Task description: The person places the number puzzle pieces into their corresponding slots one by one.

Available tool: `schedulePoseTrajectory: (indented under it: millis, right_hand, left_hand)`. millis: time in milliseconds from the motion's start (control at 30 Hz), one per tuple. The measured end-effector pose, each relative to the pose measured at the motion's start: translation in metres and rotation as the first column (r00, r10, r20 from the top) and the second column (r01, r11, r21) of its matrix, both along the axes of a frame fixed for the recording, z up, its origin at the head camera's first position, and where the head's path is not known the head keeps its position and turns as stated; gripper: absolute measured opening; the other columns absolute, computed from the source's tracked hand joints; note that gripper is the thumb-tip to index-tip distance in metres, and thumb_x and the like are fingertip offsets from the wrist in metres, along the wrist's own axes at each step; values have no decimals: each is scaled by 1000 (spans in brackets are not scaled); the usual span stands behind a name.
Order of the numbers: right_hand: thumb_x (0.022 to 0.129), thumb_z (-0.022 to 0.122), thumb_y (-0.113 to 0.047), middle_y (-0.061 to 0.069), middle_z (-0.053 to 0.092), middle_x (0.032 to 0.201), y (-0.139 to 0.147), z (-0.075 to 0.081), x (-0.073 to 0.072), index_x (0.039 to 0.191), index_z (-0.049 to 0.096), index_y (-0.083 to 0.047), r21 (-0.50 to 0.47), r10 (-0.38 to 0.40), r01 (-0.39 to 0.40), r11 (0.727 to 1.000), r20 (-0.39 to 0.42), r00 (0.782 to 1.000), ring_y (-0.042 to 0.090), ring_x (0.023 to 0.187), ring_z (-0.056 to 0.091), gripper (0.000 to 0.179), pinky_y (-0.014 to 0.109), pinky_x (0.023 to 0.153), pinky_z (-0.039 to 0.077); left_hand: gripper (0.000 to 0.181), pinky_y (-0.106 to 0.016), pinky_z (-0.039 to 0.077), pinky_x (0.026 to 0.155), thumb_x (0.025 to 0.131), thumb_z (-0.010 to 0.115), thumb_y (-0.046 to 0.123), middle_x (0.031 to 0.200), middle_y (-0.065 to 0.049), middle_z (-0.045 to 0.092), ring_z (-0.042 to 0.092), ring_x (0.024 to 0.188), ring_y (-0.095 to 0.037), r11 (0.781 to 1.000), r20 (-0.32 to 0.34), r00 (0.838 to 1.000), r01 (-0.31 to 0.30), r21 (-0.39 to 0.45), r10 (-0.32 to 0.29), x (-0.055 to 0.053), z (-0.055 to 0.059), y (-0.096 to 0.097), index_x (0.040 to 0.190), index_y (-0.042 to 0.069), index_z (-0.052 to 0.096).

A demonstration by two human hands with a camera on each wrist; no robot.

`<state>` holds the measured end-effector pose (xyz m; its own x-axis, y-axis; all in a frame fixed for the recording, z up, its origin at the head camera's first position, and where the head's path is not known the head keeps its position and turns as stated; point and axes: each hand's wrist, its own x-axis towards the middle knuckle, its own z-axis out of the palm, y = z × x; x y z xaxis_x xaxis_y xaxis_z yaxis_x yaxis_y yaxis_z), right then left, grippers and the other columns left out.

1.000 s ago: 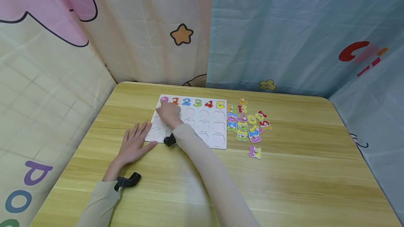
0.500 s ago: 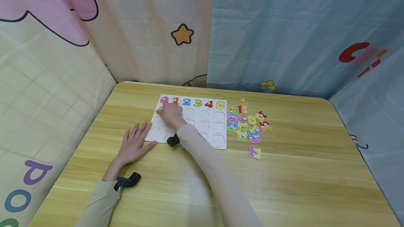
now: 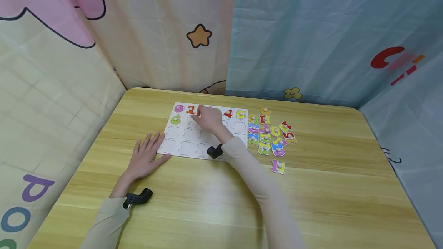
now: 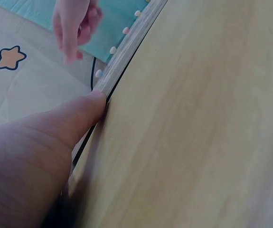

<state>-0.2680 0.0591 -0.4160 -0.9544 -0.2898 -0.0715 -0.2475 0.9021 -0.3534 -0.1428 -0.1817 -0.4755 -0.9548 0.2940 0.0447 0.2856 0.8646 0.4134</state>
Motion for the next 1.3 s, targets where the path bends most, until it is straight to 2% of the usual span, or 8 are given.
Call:
schedulePoseTrajectory:
  millis: [200, 433, 733, 967, 1100, 1300]
  right_hand:
    - [93, 57, -44, 1, 50, 61, 50, 9, 8, 92, 59, -15, -59, -63, 61, 996, -35, 997, 19, 55, 46, 28, 29, 46, 29]
    - [92, 60, -38, 1, 49, 60, 110, 11, 28, 90, 60, -13, -111, -111, 100, 989, -96, 989, 19, 51, 43, 26, 29, 43, 27]
    - [92, 61, -34, 2, 47, 60, 177, 11, 58, 91, 61, -9, -151, -185, 173, 973, -71, 980, 19, 50, 41, 25, 29, 43, 25]
    - [93, 61, -33, 1, 45, 56, 205, 5, 78, 91, 60, -7, -116, -203, 195, 974, -69, 977, 18, 46, 40, 26, 30, 43, 23]
    - [93, 60, -36, 0, 45, 56, 212, 0, 84, 90, 59, -8, -94, -196, 191, 977, -51, 979, 17, 44, 40, 28, 29, 43, 22]
    - [93, 61, -33, 0, 45, 55, 216, -4, 90, 91, 60, -6, -104, -201, 198, 975, -22, 979, 16, 43, 42, 28, 28, 42, 21]
  left_hand:
    - [78, -57, -8, 108, 94, 45, 56, 156, -13, 14, 0, 141, -38, 1000, -5, 1000, 2, -6, -2, 0, -3, -1, 153, 11, 19]
    - [78, -56, -9, 108, 94, 44, 56, 157, -13, 12, -2, 142, -36, 1000, 15, 1000, 2, -11, -2, -1, -2, 0, 153, 13, 17]
    - [79, -56, -9, 108, 94, 44, 57, 157, -13, 13, -2, 142, -37, 1000, 21, 1000, 0, -14, 0, -2, -1, -1, 153, 13, 16]
    - [80, -55, -10, 108, 94, 43, 58, 157, -13, 11, -3, 142, -37, 1000, 26, 1000, 9, -10, -9, -3, -2, -2, 153, 14, 15]
    - [80, -54, -10, 108, 94, 42, 59, 157, -12, 10, -4, 142, -35, 1000, 30, 1000, 9, -27, -8, -4, -6, -3, 154, 15, 13]
    - [80, -56, -9, 108, 94, 42, 59, 157, -13, 11, -2, 142, -37, 1000, 29, 1000, 7, -18, -7, -3, -3, -4, 154, 15, 15]
